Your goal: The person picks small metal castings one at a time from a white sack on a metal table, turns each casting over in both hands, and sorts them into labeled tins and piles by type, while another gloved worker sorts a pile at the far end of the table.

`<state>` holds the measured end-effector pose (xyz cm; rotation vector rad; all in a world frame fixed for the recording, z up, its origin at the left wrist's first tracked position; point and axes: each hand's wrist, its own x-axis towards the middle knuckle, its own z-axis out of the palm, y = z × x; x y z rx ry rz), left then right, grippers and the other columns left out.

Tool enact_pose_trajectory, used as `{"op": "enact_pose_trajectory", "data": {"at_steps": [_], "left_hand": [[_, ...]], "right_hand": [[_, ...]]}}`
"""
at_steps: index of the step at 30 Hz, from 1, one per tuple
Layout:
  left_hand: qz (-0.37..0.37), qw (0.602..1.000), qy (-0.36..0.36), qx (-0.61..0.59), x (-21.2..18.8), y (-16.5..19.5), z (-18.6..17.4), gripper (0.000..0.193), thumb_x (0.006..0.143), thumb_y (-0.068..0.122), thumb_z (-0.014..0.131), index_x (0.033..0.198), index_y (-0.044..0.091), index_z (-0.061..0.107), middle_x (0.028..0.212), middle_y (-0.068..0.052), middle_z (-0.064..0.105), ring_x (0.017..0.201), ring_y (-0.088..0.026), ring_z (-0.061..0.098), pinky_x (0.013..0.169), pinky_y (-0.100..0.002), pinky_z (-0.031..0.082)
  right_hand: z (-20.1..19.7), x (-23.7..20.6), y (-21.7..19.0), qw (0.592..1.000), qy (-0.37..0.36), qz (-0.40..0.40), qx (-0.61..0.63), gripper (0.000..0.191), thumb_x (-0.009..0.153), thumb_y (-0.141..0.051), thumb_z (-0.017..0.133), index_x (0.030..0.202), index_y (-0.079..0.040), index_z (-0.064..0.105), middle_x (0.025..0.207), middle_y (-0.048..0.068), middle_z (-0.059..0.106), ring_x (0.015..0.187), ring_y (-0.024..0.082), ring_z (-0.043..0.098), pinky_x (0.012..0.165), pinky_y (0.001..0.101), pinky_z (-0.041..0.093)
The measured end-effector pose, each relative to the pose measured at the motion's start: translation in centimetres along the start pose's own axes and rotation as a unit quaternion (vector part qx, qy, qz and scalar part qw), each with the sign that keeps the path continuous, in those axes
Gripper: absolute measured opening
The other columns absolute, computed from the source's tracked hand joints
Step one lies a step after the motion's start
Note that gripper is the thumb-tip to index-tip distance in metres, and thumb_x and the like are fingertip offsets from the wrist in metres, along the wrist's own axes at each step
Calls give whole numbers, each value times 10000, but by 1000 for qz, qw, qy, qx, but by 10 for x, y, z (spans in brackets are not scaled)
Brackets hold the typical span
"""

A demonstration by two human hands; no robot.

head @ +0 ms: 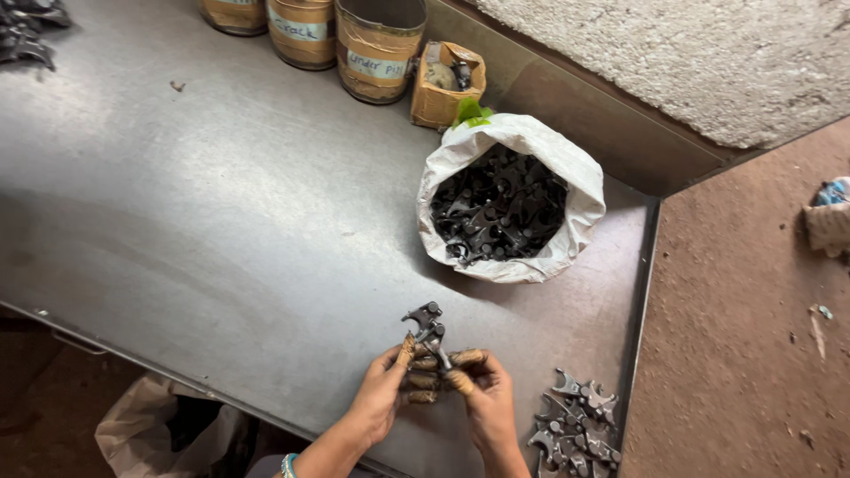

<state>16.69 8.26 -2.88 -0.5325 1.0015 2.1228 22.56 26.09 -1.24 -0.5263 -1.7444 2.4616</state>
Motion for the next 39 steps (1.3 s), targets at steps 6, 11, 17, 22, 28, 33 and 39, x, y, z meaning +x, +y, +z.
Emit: {"op": "enact_pose_trajectory", "data": {"at_steps": [6, 11, 17, 22, 28, 33, 39], "left_hand": [[-25, 995, -56, -79, 8, 4, -16, 365, 1040, 294, 485, 1236, 23, 632, 1013, -140, 735, 887, -257, 741, 746, -426, 638], [-28, 991, -54, -115, 7, 8, -11, 340, 1042, 298, 468, 1199, 33, 611, 1033, -130, 740, 910, -256, 738, 785, -460, 645], [28, 991, -51, -118, 11, 29, -15, 282, 1022, 232, 537, 1184, 21, 632, 1048, -138, 747, 917, -256, 739, 773, -462, 637], [106, 982, -32, -150, 15, 65, -20, 250, 967, 201, 646, 1173, 60, 647, 1029, -89, 740, 917, -235, 733, 784, -467, 645], [156, 971, 28, -182, -3, 107, -42, 212, 935, 207, 737, 1098, 93, 664, 961, -69, 727, 835, -234, 725, 702, -435, 639], [175, 957, 94, -211, -26, 131, -65, 204, 899, 183, 746, 1080, 104, 699, 907, -63, 716, 784, -223, 714, 620, -372, 596], [180, 948, 111, -239, -51, 141, -93, 254, 856, 108, 750, 1109, 119, 755, 910, -25, 709, 754, -161, 675, 589, -287, 550]], "right_hand": [[36, 0, -20, 940, 33, -169, -295, 369, 730, 77, 810, 1066, 10, 673, 995, 74, 751, 922, 155, 715, 862, 289, 572], [48, -5, -29, 917, 4, -241, -318, 396, 706, 80, 812, 1067, 7, 665, 1090, 100, 711, 990, 173, 692, 895, 298, 552], [50, 17, -41, 905, 97, -158, -383, 311, 736, -8, 832, 994, -11, 658, 1092, 112, 724, 975, 214, 711, 857, 319, 569], [56, 42, -26, 809, 94, -157, -559, 519, 696, -218, 884, 1093, -13, 621, 1037, 172, 646, 984, 344, 625, 891, 438, 503], [47, 79, 7, 713, 104, -167, -673, 673, 620, -434, 931, 1146, -111, 662, 1061, 167, 644, 1065, 371, 596, 976, 482, 482], [31, 96, 15, 715, 88, -160, -675, 665, 552, -394, 947, 1128, -198, 680, 1051, 138, 639, 1011, 341, 635, 979, 474, 531], [35, 93, 12, 710, 89, -136, -686, 636, 580, -346, 953, 1138, -203, 684, 1079, 136, 625, 1047, 355, 618, 971, 467, 527]]}}
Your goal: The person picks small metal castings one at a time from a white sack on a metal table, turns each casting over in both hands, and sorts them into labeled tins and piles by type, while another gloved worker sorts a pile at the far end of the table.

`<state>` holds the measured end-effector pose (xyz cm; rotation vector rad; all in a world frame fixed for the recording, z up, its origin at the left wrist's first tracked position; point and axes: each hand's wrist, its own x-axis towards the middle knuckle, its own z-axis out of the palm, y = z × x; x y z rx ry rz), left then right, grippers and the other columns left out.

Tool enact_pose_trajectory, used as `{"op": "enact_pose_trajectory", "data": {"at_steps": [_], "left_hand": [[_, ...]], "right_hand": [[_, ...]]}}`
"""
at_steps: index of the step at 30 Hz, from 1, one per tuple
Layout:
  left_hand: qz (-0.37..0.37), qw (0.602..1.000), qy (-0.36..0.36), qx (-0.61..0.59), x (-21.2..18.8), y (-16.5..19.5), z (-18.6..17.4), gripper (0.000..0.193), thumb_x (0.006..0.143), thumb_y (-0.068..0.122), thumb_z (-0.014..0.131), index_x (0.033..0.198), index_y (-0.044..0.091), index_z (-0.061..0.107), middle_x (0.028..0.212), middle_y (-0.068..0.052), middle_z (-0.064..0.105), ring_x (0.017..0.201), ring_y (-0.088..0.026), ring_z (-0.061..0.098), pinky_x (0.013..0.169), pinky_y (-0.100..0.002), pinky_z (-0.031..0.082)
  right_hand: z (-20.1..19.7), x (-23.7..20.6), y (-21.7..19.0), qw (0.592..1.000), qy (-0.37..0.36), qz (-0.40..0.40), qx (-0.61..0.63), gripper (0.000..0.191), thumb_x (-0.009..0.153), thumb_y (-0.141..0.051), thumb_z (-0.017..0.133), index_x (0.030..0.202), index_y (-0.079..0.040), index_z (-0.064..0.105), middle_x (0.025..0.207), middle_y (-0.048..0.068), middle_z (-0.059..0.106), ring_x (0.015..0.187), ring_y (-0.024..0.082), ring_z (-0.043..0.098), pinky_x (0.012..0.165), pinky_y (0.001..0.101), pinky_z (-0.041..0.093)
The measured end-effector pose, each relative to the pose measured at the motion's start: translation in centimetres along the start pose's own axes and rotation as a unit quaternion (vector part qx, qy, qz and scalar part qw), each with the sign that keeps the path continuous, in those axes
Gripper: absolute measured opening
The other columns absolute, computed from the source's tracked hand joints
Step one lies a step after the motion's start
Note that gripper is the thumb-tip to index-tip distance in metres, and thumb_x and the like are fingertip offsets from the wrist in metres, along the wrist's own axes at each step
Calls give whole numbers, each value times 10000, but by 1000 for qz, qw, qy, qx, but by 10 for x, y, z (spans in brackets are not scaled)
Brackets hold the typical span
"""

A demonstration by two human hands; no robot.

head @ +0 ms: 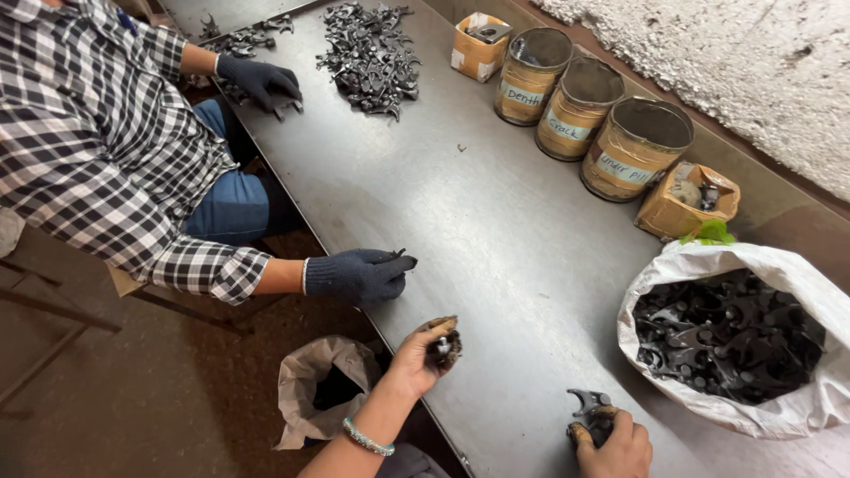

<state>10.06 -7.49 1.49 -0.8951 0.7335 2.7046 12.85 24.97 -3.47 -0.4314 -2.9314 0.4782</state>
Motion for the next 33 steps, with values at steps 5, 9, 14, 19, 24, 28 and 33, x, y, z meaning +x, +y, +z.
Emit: {"op": "enact_pose_trajectory", "data": {"at_steps": [5, 9, 14, 19, 24, 28, 33], "left_hand": [[-1, 999, 0, -48, -5, 18, -6, 320, 832, 74, 667, 1136, 136, 745, 928, -24, 717, 774, -166, 664, 613, -314, 567], [14, 997, -17, -74, -8, 30, -5, 392, 810, 43, 595, 1167, 103, 747, 946, -44, 725, 794, -163, 663, 657, -327, 601], [14, 995, 24, -97, -5, 36, -8, 261, 858, 85, 639, 1103, 89, 727, 915, -48, 716, 754, -177, 654, 646, -334, 596], [28, 996, 60, -63, 1, 40, -8, 158, 890, 103, 670, 1043, 101, 708, 872, -54, 696, 663, -165, 620, 582, -321, 560], [103, 987, 1, 124, -16, 36, -4, 179, 842, 40, 755, 1017, 51, 723, 846, -56, 736, 523, -118, 547, 436, -302, 465], [205, 944, 28, 259, -33, 64, 8, 162, 804, 75, 804, 954, 31, 762, 810, -43, 729, 524, -115, 559, 397, -295, 416], [530, 624, 137, 557, -36, 117, 25, 282, 762, 228, 882, 957, 50, 785, 868, -114, 753, 729, -231, 723, 658, -371, 562]], "right_hand": [[-5, -4, -6, 1000, -7, 13, -3, 606, 617, -330, 938, 1152, -208, 681, 1094, 120, 622, 1072, 350, 604, 999, 453, 508], [-6, -6, -9, 1000, -10, 25, 5, 597, 635, -309, 932, 1164, -200, 676, 1106, 119, 618, 1090, 353, 590, 991, 453, 502], [-6, -4, -9, 999, -23, 41, 1, 602, 629, -316, 945, 1159, -212, 678, 1108, 112, 618, 1096, 338, 597, 1000, 443, 507], [-3, 0, -10, 997, -48, 58, -15, 617, 613, -316, 960, 1154, -224, 678, 1110, 101, 617, 1092, 317, 615, 1003, 428, 519], [-6, 5, -12, 997, -50, 52, -26, 634, 596, -331, 968, 1151, -230, 677, 1098, 96, 622, 1086, 305, 624, 1002, 421, 524], [-10, 4, -12, 998, -45, 52, -7, 622, 577, -318, 973, 1120, -230, 684, 1084, 99, 623, 1083, 319, 618, 981, 434, 523], [-11, 3, -15, 999, -37, 34, -4, 599, 605, -322, 958, 1125, -222, 678, 1094, 114, 621, 1076, 334, 623, 966, 448, 527]]}}
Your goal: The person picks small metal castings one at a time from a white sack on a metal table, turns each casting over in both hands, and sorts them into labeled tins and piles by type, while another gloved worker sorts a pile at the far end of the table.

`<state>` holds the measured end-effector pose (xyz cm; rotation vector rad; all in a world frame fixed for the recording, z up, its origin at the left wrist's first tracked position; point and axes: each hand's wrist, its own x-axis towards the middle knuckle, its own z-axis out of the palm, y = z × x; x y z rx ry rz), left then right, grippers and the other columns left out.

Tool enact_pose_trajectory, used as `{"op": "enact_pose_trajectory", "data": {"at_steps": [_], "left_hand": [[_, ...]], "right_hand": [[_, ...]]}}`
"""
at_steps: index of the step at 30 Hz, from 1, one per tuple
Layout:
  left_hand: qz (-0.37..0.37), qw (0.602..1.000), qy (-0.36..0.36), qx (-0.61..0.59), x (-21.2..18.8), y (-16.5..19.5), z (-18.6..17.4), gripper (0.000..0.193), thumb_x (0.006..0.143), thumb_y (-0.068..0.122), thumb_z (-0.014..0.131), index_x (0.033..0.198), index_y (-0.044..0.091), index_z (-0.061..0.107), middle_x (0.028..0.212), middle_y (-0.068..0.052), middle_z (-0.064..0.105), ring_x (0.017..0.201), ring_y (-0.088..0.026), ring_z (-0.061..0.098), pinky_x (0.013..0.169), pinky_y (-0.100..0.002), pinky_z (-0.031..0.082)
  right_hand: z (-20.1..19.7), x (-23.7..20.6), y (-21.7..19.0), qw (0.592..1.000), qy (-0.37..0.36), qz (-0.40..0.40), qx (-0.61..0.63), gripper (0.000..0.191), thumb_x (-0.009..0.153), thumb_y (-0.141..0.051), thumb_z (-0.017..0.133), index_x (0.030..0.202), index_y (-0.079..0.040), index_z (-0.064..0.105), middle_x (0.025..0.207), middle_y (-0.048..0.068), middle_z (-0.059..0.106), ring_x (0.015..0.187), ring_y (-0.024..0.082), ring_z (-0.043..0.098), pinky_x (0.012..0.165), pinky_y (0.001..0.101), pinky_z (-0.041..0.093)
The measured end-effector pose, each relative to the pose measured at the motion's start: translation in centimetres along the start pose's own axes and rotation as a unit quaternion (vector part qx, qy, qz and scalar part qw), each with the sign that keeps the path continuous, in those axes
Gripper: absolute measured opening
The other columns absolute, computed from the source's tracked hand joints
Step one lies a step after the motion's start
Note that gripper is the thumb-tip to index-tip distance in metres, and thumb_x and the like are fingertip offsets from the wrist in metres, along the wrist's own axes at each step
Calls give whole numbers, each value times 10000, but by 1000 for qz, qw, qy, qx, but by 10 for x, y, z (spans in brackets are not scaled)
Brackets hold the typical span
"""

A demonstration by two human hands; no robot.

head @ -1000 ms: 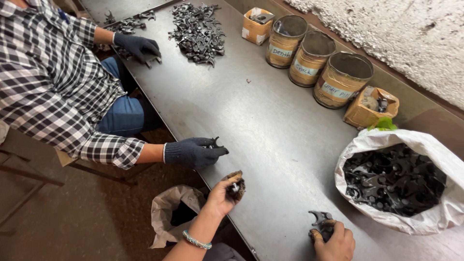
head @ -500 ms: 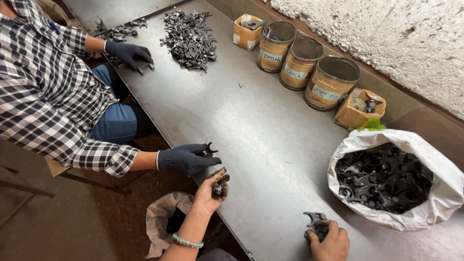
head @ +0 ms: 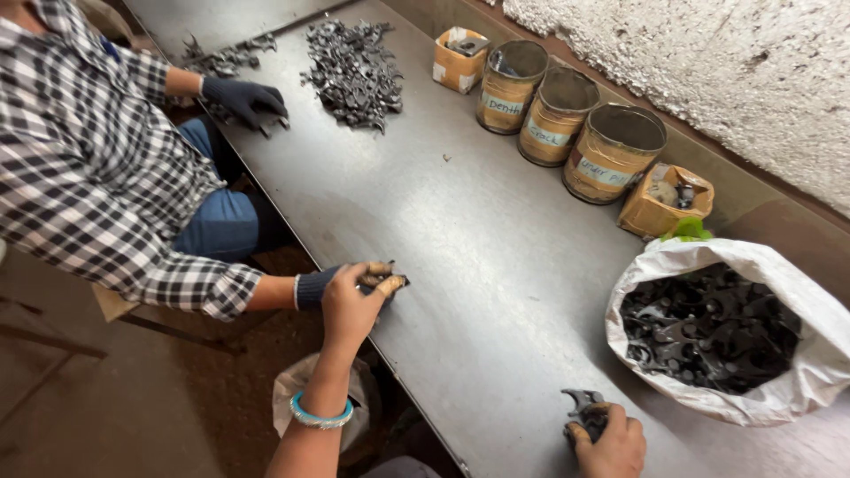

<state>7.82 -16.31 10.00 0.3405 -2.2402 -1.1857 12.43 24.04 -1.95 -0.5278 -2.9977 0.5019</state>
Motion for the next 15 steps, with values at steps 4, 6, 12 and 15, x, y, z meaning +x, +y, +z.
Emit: {"op": "enact_pose_trajectory", "data": {"at_steps": [4, 6, 12, 15], "left_hand": [[-22, 987, -37, 153, 33, 1, 1, 369, 746, 310, 887, 1037, 100, 801, 943, -188, 713, 841, -350, 691, 753, -453, 557], [16, 980, -65, 189, 48, -1, 5, 410, 742, 335, 898, 1059, 96, 793, 977, -200, 716, 882, -375, 687, 782, -470, 562], [-50, 932, -186, 307, 74, 13, 19, 239, 782, 154, 816, 1020, 158, 836, 1020, -192, 747, 995, -398, 705, 879, -479, 575], [-54, 913, -205, 349, 75, 18, 34, 293, 763, 226, 865, 974, 37, 786, 1000, -224, 736, 997, -411, 710, 867, -494, 580]], "right_hand": [[-2, 1, -2, 1000, 5, 1, 3, 610, 576, -337, 965, 1103, -222, 680, 1080, 117, 619, 1065, 333, 624, 964, 448, 520], [-5, 1, -3, 1000, 17, -11, 13, 598, 577, -303, 959, 1097, -210, 679, 1072, 122, 619, 1050, 349, 618, 956, 455, 514], [-7, -3, -11, 999, -7, -14, 49, 544, 620, -297, 939, 1086, -194, 679, 1058, 139, 630, 1041, 348, 627, 956, 453, 519], [-10, -1, -8, 998, 9, -19, 51, 561, 603, -277, 946, 1087, -178, 679, 1053, 158, 622, 1043, 366, 611, 942, 463, 508]]}}
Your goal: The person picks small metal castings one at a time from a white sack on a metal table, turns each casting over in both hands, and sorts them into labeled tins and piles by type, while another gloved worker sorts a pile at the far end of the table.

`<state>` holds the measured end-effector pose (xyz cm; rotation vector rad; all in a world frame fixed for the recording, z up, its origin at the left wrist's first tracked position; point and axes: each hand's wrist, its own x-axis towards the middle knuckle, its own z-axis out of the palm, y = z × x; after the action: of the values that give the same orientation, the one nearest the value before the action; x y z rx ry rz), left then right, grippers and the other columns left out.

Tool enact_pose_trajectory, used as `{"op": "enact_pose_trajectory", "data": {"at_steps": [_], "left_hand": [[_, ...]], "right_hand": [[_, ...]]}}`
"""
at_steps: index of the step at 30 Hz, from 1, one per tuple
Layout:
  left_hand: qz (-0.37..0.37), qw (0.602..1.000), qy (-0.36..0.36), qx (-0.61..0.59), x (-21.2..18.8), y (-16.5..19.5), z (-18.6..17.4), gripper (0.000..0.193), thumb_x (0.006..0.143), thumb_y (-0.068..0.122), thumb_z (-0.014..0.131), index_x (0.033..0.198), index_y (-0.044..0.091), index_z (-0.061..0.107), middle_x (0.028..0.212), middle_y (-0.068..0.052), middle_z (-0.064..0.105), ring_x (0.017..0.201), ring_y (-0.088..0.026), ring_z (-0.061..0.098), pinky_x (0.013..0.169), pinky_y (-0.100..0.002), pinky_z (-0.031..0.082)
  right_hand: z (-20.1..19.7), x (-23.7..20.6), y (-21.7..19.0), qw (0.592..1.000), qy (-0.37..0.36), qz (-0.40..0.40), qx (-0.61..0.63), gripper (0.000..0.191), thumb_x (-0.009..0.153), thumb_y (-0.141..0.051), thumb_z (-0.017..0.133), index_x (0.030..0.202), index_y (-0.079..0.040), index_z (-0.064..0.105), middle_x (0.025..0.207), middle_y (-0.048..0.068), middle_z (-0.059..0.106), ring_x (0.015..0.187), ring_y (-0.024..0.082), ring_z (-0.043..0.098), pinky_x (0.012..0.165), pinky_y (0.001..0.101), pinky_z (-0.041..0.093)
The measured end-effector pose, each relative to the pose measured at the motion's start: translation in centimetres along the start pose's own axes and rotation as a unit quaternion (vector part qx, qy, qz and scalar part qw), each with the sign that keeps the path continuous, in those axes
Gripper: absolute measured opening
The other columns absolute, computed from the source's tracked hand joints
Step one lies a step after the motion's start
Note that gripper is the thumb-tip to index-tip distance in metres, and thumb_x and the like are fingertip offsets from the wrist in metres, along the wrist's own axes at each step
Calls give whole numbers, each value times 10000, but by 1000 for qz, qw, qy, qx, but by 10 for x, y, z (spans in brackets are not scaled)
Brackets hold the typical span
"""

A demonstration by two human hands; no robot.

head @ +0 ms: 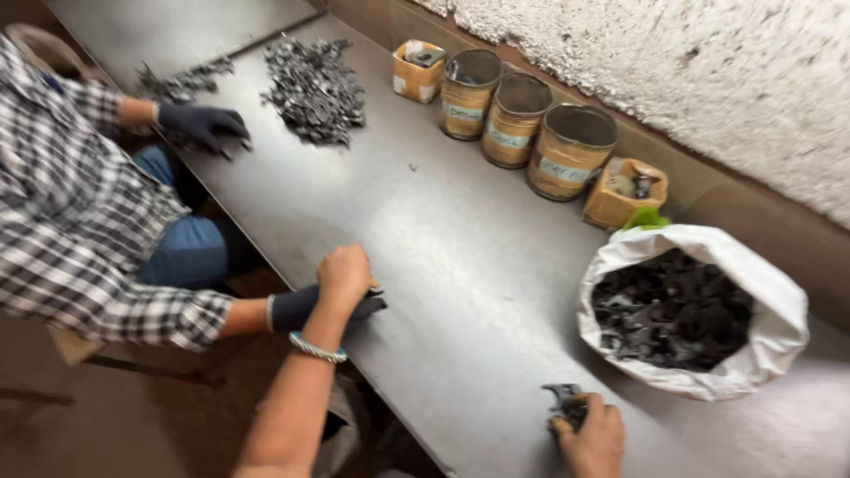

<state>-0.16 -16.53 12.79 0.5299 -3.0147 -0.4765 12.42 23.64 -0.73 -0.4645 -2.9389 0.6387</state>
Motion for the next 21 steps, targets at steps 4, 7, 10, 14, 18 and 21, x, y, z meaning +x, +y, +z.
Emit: {"op": "enact_pose_trajectory", "data": {"at_steps": [4, 7, 10, 14, 18, 21], "left_hand": [[21, 999, -30, 27, 0, 7, 5, 192, 804, 187, 828, 920, 38, 790, 974, -220, 750, 966, -383, 742, 830, -468, 608], [35, 996, -80, 33, 2, 11, 5, 269, 719, 204, 892, 893, 32, 781, 976, -210, 736, 980, -367, 727, 846, -452, 596], [47, 994, -91, 33, -2, 20, 13, 177, 768, 169, 849, 885, 47, 797, 962, -182, 762, 976, -341, 743, 839, -439, 611], [42, 989, -97, 99, -8, 19, 26, 269, 754, 184, 872, 966, 47, 778, 1123, -198, 692, 1038, -336, 712, 861, -419, 606], [31, 996, -78, 6, -22, -4, 36, 432, 693, 240, 926, 1026, 69, 709, 1168, -170, 646, 1056, -375, 670, 891, -471, 561], [39, 996, -18, -73, -44, -21, 43, 522, 636, 300, 958, 972, 42, 652, 1091, -160, 635, 988, -393, 662, 843, -489, 554]], "right_hand": [[-3, 1, 3, 1000, 5, -11, 2, 530, 615, -255, 937, 1080, -189, 692, 1062, 149, 628, 1039, 367, 614, 947, 459, 509], [-3, 2, 2, 1000, -10, -9, 6, 579, 590, -267, 948, 1090, -179, 670, 1066, 124, 633, 1034, 338, 632, 951, 445, 517], [-3, 2, 1, 1000, -24, 14, -1, 574, 593, -264, 956, 1093, -199, 681, 1057, 109, 639, 1041, 315, 637, 945, 432, 523], [-2, 4, 3, 999, -24, 18, -14, 582, 588, -293, 961, 1091, -216, 680, 1057, 93, 631, 1023, 286, 651, 945, 409, 535], [4, 8, 8, 999, -17, 16, -32, 599, 570, -311, 972, 1088, -231, 683, 1060, 87, 624, 1026, 284, 650, 950, 404, 536], [6, 9, 10, 999, -16, 11, -30, 600, 562, -310, 973, 1081, -224, 685, 1056, 94, 625, 1021, 286, 651, 948, 406, 538]]}}
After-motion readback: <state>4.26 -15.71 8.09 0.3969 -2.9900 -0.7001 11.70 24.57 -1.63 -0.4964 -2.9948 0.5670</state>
